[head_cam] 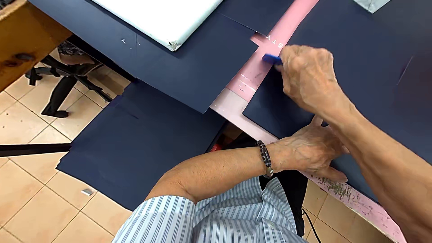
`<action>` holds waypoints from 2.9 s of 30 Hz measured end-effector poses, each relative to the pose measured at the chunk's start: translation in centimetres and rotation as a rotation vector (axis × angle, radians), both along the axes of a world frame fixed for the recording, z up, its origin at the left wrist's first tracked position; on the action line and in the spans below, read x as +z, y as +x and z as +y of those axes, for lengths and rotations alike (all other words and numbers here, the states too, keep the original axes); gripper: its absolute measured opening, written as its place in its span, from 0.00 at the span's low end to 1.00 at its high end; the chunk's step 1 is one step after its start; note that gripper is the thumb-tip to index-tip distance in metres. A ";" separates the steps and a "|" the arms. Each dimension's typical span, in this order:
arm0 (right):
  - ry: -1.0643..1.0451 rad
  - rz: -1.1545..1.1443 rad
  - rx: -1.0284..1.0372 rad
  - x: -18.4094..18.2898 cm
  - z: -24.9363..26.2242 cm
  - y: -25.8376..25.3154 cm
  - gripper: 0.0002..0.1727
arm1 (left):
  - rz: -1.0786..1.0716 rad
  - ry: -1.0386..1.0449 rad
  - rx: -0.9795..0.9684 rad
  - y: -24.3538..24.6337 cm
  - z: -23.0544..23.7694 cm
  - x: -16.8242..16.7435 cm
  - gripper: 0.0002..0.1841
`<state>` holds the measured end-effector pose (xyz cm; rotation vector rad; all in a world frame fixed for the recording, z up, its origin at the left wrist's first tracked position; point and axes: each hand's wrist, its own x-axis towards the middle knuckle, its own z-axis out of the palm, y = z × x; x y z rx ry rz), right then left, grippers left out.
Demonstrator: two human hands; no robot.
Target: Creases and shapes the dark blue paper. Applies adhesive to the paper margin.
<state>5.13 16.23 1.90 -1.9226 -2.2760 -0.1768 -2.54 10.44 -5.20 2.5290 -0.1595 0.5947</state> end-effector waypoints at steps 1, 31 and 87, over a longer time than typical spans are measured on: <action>0.008 0.012 0.069 0.1 -1.4 -1.0 0.12 | 0.045 0.001 0.016 0.1 -0.1 0.0 0.34; 0.108 0.047 0.441 -0.4 -4.4 -5.9 0.11 | 0.423 0.217 0.166 -7.9 16.3 5.0 0.21; 0.314 0.325 -1.931 -1.8 -48.6 28.0 0.66 | 0.286 0.357 0.312 -10.2 7.1 1.3 0.50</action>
